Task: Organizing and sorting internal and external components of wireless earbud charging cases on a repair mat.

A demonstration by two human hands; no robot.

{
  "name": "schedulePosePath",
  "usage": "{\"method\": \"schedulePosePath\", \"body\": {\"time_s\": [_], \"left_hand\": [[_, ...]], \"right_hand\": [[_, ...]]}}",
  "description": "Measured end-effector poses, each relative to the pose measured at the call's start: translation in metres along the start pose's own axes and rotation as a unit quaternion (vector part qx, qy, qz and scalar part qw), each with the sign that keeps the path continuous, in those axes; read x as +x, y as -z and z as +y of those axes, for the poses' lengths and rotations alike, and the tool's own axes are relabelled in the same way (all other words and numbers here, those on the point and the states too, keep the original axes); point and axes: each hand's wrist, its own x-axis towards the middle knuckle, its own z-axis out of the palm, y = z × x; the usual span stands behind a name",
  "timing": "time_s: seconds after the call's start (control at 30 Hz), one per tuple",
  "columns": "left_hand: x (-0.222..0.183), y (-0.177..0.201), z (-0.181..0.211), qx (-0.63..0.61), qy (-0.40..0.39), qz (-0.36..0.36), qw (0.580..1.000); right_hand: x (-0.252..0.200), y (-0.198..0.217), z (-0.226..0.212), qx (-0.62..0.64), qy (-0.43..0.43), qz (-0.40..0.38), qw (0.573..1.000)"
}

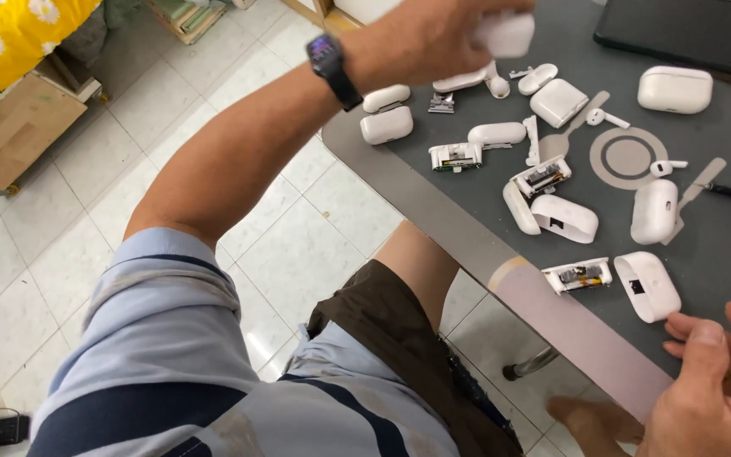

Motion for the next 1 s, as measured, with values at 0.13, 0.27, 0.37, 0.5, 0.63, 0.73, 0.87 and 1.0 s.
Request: {"method": "schedulePosePath", "body": {"time_s": [0.13,0.27,0.37,0.5,0.63,0.73,0.87,1.0], "left_hand": [[-0.031,0.027,0.010,-0.028,0.178,-0.011,0.984],[-0.102,-0.012,0.023,-0.009,0.116,0.055,0.992],[-0.135,-0.051,0.056,-0.015,0.211,0.066,0.975],[-0.153,-0.060,0.071,-0.069,0.334,0.098,0.935],[-0.171,-0.062,0.046,0.033,0.261,0.257,0.930],[-0.167,-0.045,0.043,0.055,0.277,0.245,0.928],[-0.165,-0.049,0.024,0.001,0.268,0.170,0.948],[-0.167,-0.051,0.008,-0.112,0.232,0.210,0.943]], "right_hand": [[-0.002,0.001,0.007,-0.014,0.031,-0.011,0.999],[-0.003,0.002,0.019,-0.005,0.022,-0.012,1.000],[-0.003,0.002,0.026,-0.038,0.018,-0.022,0.999],[-0.005,0.003,0.023,-0.093,0.044,-0.039,0.994],[-0.005,0.005,0.045,-0.065,0.061,-0.043,0.995],[-0.011,0.007,0.056,-0.047,0.003,-0.013,0.999],[-0.019,0.020,0.093,-0.186,0.001,-0.025,0.982],[-0.020,0.022,0.104,-0.184,0.018,-0.035,0.982]]}}
